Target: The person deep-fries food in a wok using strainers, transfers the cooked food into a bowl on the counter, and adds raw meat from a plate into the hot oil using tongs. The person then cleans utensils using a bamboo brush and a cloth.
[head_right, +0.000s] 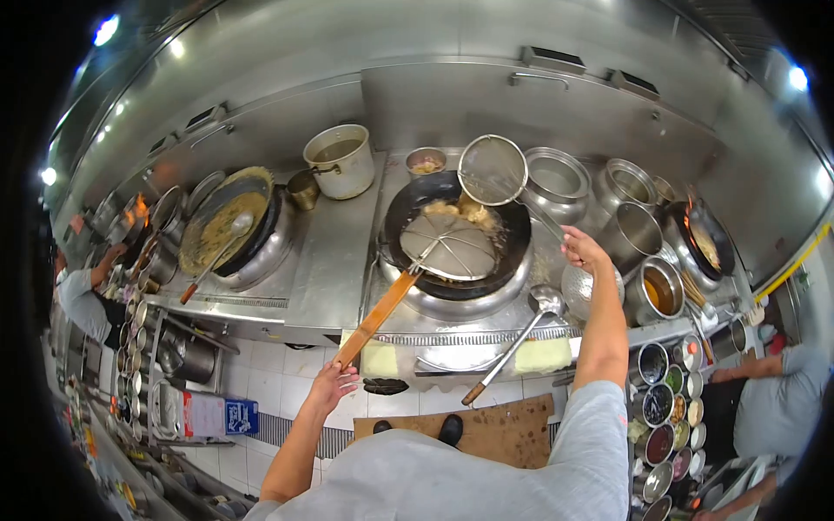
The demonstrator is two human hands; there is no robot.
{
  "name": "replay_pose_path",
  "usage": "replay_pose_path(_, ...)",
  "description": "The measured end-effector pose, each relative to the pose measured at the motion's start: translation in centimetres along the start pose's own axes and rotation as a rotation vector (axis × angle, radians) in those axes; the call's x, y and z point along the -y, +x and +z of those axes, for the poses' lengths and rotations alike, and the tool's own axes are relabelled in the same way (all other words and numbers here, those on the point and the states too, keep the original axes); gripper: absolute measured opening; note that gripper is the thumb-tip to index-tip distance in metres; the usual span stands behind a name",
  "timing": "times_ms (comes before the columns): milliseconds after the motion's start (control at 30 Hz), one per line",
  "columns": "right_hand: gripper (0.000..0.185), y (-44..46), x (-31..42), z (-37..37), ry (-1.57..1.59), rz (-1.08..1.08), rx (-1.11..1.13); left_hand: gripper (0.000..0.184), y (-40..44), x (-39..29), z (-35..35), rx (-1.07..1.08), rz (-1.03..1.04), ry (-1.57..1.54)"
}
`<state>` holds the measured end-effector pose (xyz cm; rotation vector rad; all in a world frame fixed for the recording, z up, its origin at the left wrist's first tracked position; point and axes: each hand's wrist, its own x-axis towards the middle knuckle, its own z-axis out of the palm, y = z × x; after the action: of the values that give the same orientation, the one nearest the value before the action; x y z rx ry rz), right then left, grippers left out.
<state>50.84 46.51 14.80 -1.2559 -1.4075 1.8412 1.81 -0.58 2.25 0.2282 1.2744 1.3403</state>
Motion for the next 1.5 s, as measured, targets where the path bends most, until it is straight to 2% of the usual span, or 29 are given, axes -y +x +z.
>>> replay_pose_path(133, 0.041, -4.6, 0.2, 0.5, 0.087, -0.091, -0.090, 0.023, 1.2, 0.0, -1.2, 0.018, -0.003, -0.011)
replay_pose_path(200, 0.042, -7.0, -0.1, 1.2, 0.092, -0.204, -0.254, 0.025, 1.6, 0.1, -2.0, 0.040, -0.043, -0.041)
replay_pose_path(267, 0.044, -7.5, -1.6, 0.8, 0.040, -0.247, -0.313, 0.025, 2.0, 0.0, -2.3, 0.055, -0.052, -0.044)
replay_pose_path(333, 0.043, -7.0, -3.4, 0.6, -0.556, -0.325, -0.661, 0.025, 2.2, 0.0, -2.5, 0.067, -0.065, -0.052)
replay_pose_path(367, 0.039, -7.5, -3.5, 1.3, -0.771, -0.145, -0.750, 0.025, 2.3, -0.1, -2.6, 0.096, -0.061, -0.061)
replay_pose_path(400, 0.040, -4.9, -7.3, -2.5, -1.172, -0.466, -0.746, 0.025, 2.3, -0.2, -2.7, 0.124, -0.056, -0.070)
replay_pose_path(500, 0.039, -6.6, -8.3, 0.2, -1.185, -0.415, -0.703, 0.024, 2.5, -0.7, -2.8, 0.142, -0.024, -0.018)
replay_pose_path(567, 0.039, -8.3, -7.5, 2.5, -1.157, -0.389, -0.891, 0.023, 2.5, -0.3, -3.0, 0.165, -0.035, 0.004)
replay_pose_path(600, 0.039, -9.3, -6.1, 4.3, -1.163, -0.394, -0.880, 0.023, 2.4, -0.1, -3.1, 0.187, -0.050, 0.038)
replay_pose_path(667, 0.040, -12.2, -3.0, 8.4, -0.593, -0.201, -0.700, 0.022, 1.5, 0.2, -2.5, 0.207, -0.069, 0.053)
replay_pose_path(700, 0.041, -11.2, -3.1, 7.9, -0.490, -0.223, -0.606, 0.019, 0.8, 0.3, -1.9, 0.275, -0.106, 0.083)
replay_pose_path(733, 0.041, -10.9, -2.2, 8.9, -0.489, -0.216, -0.607, 0.017, 0.2, 0.5, -1.2, 0.347, -0.142, 0.117)
replay_pose_path(867, 0.041, -7.7, 0.8, 15.5, -0.152, -0.167, -0.336, 0.025, 0.2, 2.3, 1.2, 0.542, -0.256, 0.231)
replay_pose_path(1000, 0.046, -7.0, 2.0, 26.3, 0.228, -0.127, -0.263, 0.027, 1.0, 3.3, 2.4, 0.600, -0.354, 0.328)
replay_pose_path(1067, 0.045, -6.0, 1.7, 30.8, 0.336, -0.081, -0.299, 0.029, 1.0, 3.7, 3.1, 0.658, -0.368, 0.336)
replay_pose_path(1200, 0.041, -3.1, 0.1, 37.3, 0.457, -0.051, -0.330, 0.033, 1.4, 4.6, 6.6, 0.859, -0.444, 0.382)
replay_pose_path(1333, 0.045, -1.6, -0.2, 40.9, 0.509, -0.002, -0.337, 0.035, 0.9, 4.8, 10.5, 0.958, -0.499, 0.356)
replay_pose_path(1500, 0.053, 1.7, -2.1, 43.8, 0.321, -0.018, -0.463, 0.042, 0.6, 5.0, 12.5, 1.044, -0.542, 0.322)
